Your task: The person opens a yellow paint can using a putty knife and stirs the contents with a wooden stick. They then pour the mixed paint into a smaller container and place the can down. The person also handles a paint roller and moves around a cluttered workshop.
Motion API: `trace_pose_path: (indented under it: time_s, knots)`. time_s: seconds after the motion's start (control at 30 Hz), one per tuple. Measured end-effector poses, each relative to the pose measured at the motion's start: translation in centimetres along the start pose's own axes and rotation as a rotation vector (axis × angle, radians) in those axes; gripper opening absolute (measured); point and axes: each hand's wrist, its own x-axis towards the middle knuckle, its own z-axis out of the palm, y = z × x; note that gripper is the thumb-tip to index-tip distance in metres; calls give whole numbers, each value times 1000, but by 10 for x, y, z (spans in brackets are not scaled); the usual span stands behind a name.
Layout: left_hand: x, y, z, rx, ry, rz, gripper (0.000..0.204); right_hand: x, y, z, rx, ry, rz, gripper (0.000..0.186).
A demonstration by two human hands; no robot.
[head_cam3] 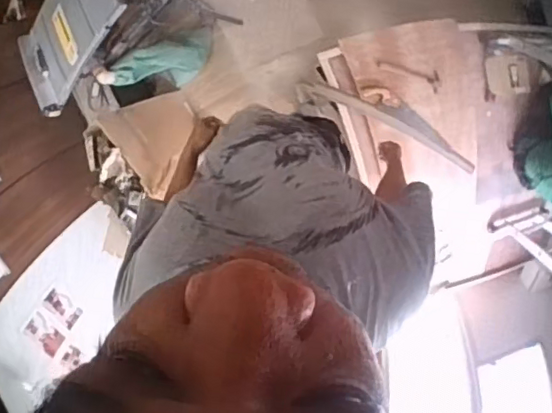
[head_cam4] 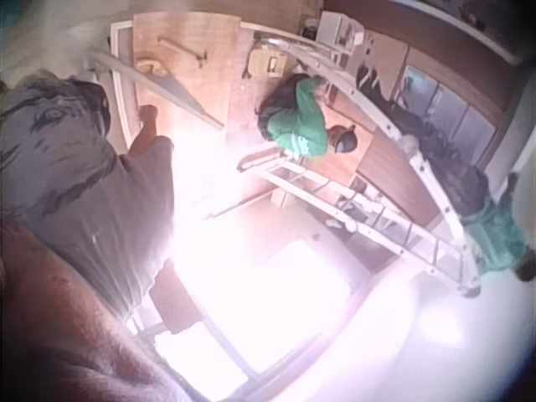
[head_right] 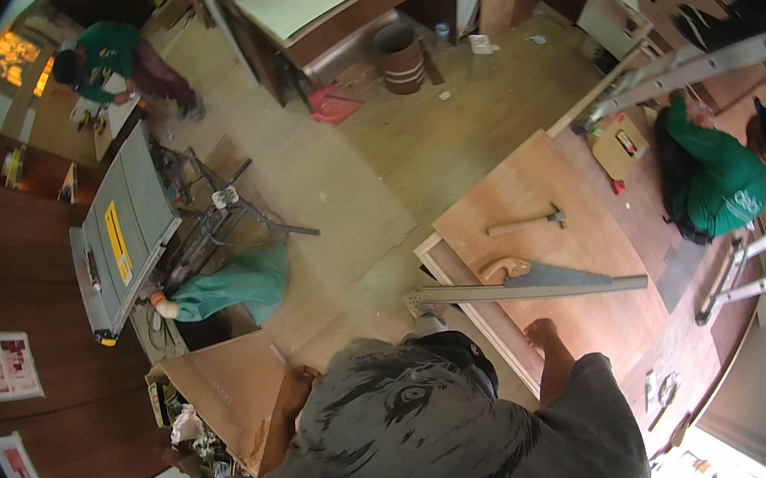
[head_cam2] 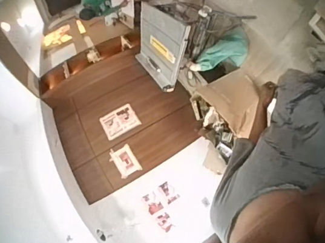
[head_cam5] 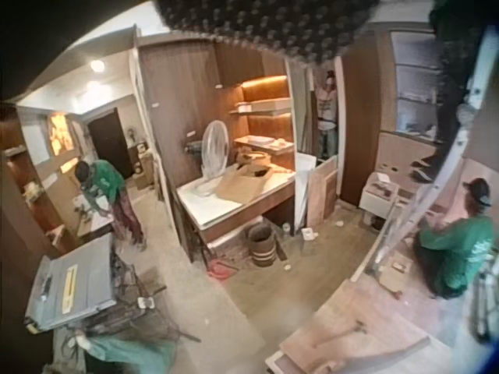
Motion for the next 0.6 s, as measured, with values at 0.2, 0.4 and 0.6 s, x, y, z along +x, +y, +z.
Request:
trace_pose_path:
  time_s: [0.2, 0.4, 0.6]
  knots:
    - [44, 76, -59, 77, -124, 69, 11, 84, -245, 3, 280, -108, -330, 6]
    - [166, 131, -156, 276, -139, 41, 19, 134, -516, 97, 218, -89, -613, 13]
    - [279, 216, -283, 239, 44, 196, 21, 161, -675, 194, -113, -180, -699, 10]
